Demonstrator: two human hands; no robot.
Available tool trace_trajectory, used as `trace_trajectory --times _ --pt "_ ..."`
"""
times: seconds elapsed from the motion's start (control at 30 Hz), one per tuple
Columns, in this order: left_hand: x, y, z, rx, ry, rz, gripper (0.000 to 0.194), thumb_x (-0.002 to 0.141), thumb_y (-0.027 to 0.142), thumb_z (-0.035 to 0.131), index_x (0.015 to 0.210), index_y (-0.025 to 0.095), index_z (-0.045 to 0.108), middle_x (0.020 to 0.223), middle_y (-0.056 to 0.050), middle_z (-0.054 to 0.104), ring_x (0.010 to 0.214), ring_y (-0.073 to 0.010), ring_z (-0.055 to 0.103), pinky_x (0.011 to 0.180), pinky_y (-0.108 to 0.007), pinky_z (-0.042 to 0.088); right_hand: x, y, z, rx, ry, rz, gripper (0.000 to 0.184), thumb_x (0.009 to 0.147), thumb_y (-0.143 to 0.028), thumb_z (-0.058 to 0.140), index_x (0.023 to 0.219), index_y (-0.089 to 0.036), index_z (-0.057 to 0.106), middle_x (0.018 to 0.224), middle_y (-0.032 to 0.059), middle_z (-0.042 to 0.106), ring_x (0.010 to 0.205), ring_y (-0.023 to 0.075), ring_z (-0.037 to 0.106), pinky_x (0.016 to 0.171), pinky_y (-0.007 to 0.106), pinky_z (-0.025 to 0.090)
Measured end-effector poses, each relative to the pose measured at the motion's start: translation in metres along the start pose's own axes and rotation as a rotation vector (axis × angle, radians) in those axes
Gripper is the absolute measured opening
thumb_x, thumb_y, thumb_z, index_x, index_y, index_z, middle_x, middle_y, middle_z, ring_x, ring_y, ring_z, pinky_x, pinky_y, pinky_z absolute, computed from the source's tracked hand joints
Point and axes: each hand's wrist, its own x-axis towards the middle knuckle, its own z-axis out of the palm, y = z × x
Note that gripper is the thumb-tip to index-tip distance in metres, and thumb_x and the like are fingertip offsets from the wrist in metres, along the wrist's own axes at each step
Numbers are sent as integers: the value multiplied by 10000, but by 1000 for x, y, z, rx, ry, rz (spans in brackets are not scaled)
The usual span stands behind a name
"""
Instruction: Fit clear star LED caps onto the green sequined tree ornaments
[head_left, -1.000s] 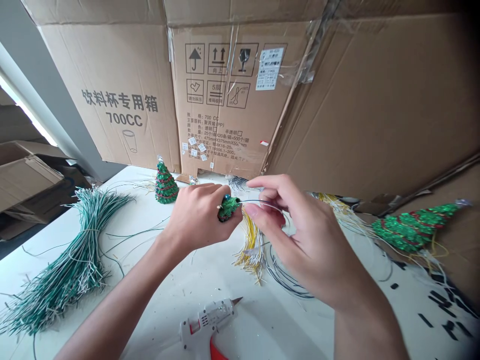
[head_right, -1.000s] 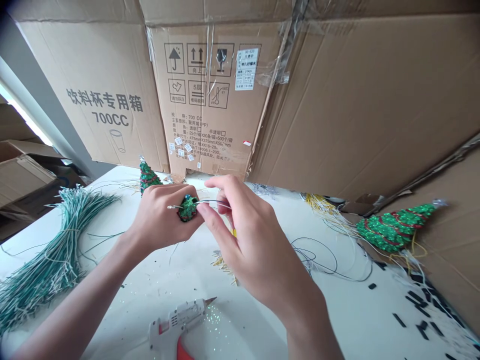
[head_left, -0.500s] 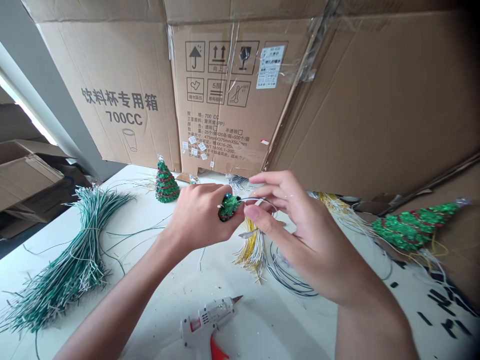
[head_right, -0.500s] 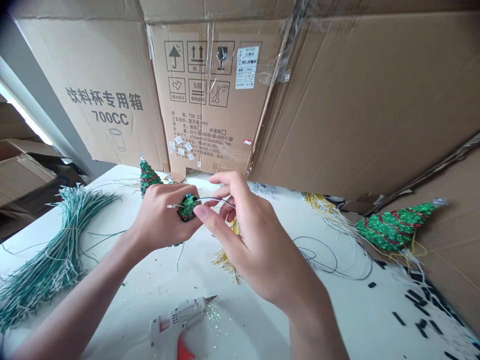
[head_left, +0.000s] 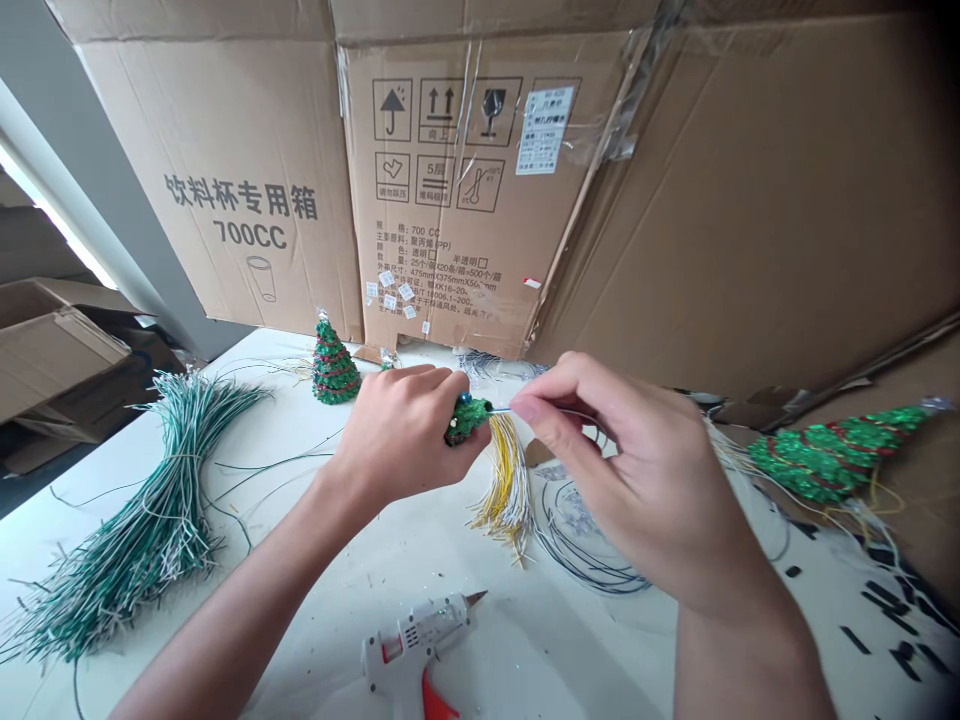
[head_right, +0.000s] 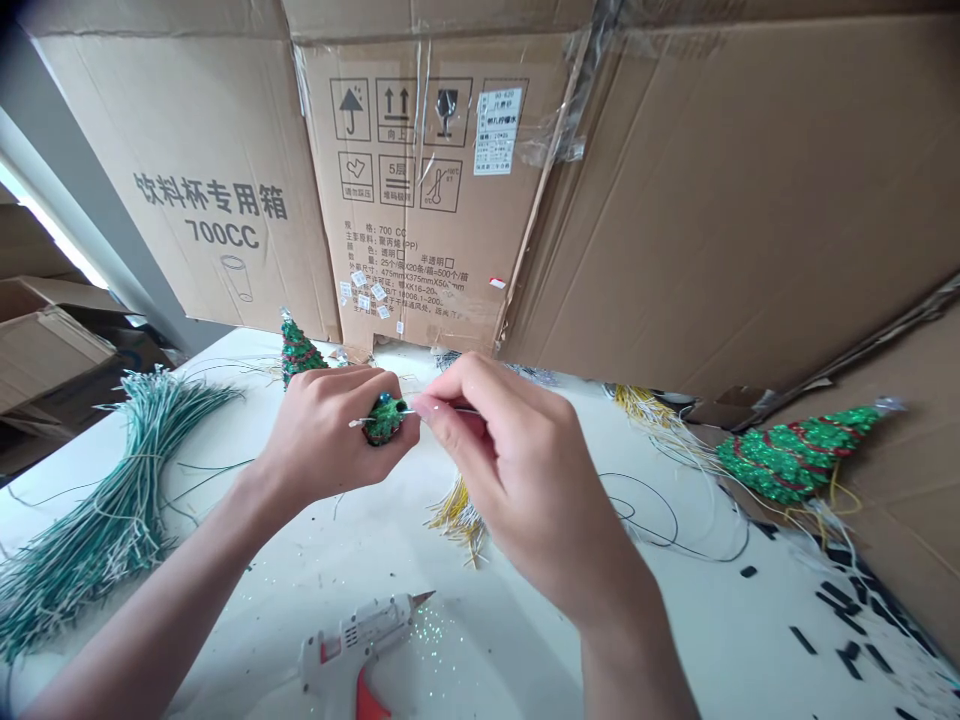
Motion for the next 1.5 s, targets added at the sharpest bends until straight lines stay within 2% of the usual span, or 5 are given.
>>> trace_trajectory --times 0.37,0.67,0.93,1.33,1.5 --pt "3 -2 -6 -87 18 -94 323 920 384 641 663 216 540 577 18 559 511 -135 435 543 -318 278 -3 13 -6 247 -154 239 112 1105 -426 650 1109 -314 664 1029 -25 735 959 153 722 719 247 555" --pt "1 1 -3 -134 -37 -85 280 895 364 625 673 218 534 591 14 552 537 -144 410 556 -325 277 3 -1 8 -37 8 -88 194 1113 -166 567 934 -224 616 852 -18 562 719 121 526 674 293 448" --pt "6 -1 -7 -253 -1 -227 404 925 406 637 628 225 430 535 60 397 521 -119 278 562 -318 283 -4 8 -1 157 -109 186 134 1134 -420 584 1112 -298 634 841 -31 648 807 150 670 574 256 463" --pt "2 3 -1 -196 -83 -162 300 883 370 622 654 225 491 582 19 511 549 -139 332 562 -332 261 -1 -4 11 -126 -12 -78 184 1123 -153 555 965 -225 617 776 -40 519 645 125 422 608 303 379" --pt "2 -1 2 -211 -100 -177 282 860 378 647 651 223 537 568 18 550 527 -140 363 552 -333 264 -1 -2 8 -203 -88 -4 98 1123 -205 560 1107 -225 655 916 0 598 738 150 543 647 314 418"
